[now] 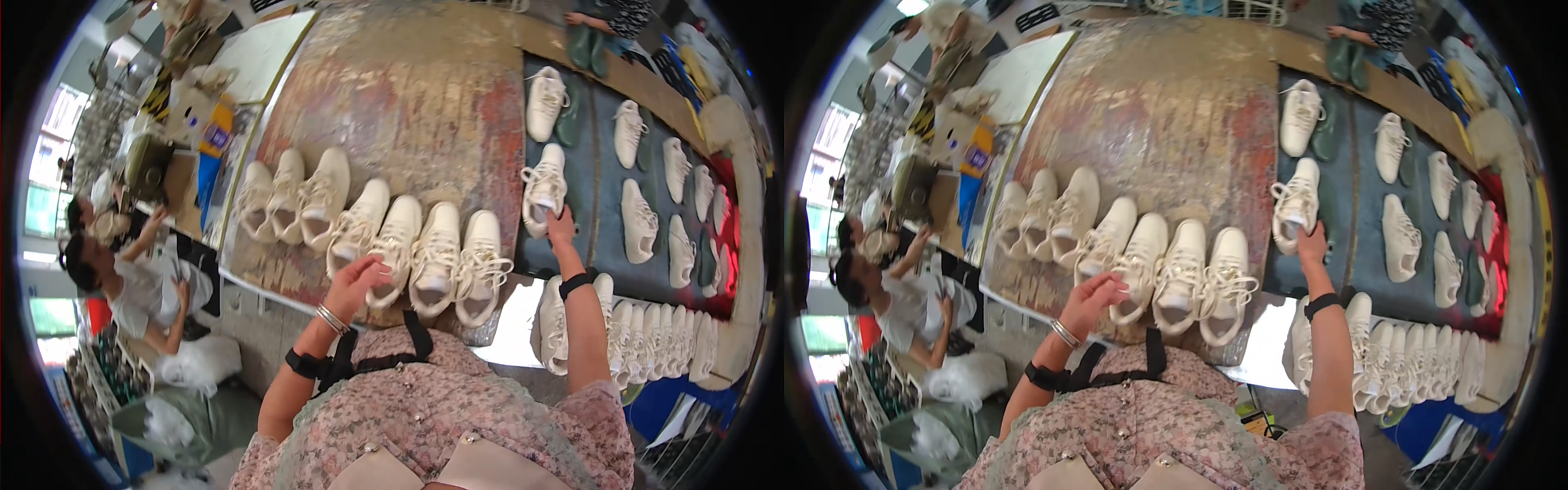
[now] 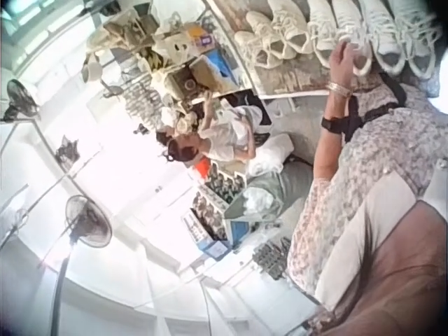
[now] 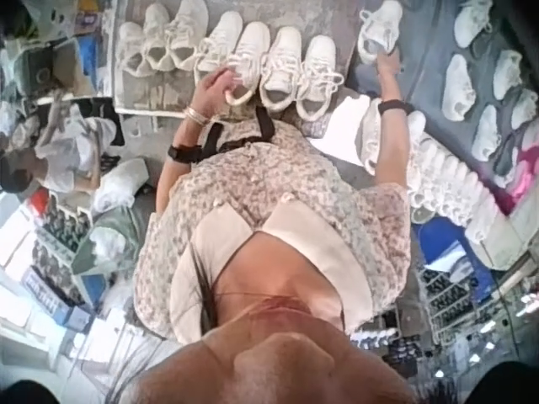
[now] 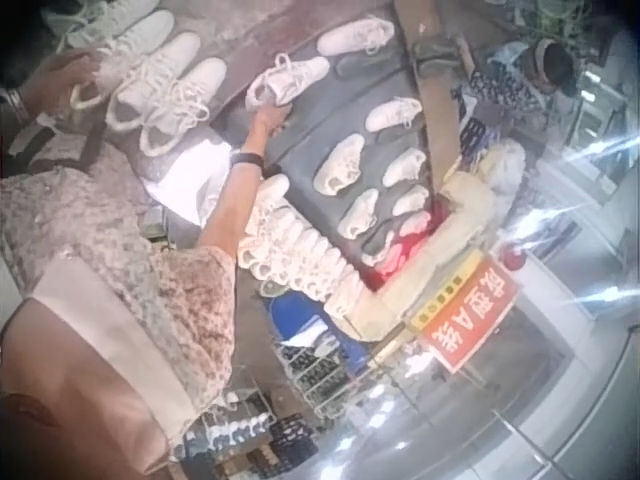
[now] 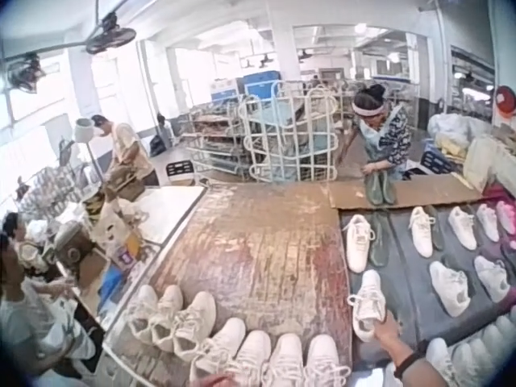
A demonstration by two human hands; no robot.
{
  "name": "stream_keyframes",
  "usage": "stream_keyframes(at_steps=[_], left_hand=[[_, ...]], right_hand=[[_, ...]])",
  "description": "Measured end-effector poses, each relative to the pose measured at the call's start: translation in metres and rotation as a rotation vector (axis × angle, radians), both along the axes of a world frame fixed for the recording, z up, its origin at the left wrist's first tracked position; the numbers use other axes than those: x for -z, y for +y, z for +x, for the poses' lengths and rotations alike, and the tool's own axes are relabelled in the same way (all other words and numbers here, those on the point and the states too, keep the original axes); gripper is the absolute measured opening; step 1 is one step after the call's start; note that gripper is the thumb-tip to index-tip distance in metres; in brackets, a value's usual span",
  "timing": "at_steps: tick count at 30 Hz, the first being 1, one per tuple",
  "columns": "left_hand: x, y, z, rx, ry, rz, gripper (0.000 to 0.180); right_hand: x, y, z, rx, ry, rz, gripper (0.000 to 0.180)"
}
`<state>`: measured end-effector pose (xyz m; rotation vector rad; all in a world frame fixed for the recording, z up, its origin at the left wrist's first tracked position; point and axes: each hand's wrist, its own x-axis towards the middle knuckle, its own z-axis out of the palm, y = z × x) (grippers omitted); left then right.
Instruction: Organizing and inspecting shoes in a manufacturing facility.
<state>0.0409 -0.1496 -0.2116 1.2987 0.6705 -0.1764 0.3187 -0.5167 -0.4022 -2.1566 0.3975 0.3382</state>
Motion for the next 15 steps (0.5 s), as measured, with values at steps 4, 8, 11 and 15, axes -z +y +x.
stream_keyframes(at_steps=[4,8,11,15], left_hand=[[0.005,0.041,-0.045,-0.183,-0.012,0.093,0.028],[0.039,0.081,-0.078,-0.267,-0.002,0.207,0.027],[0.043,0.091,-0.077,-0.303,0.044,0.211,0.024],[0.081,0.110,-0.090,-0.041,-0.143,0.692,0.029]], right_hand=[[-0.006,0.017,-0.008,-0.018,-0.118,-0.075,0.064],[-0.046,0.019,-0.052,-0.149,-0.286,0.097,0.051],[-0.107,0.032,-0.118,-0.193,-0.439,-0.044,0.032],[-0.116,0.047,-0.189,-0.342,-0.297,-0.252,0.021]])
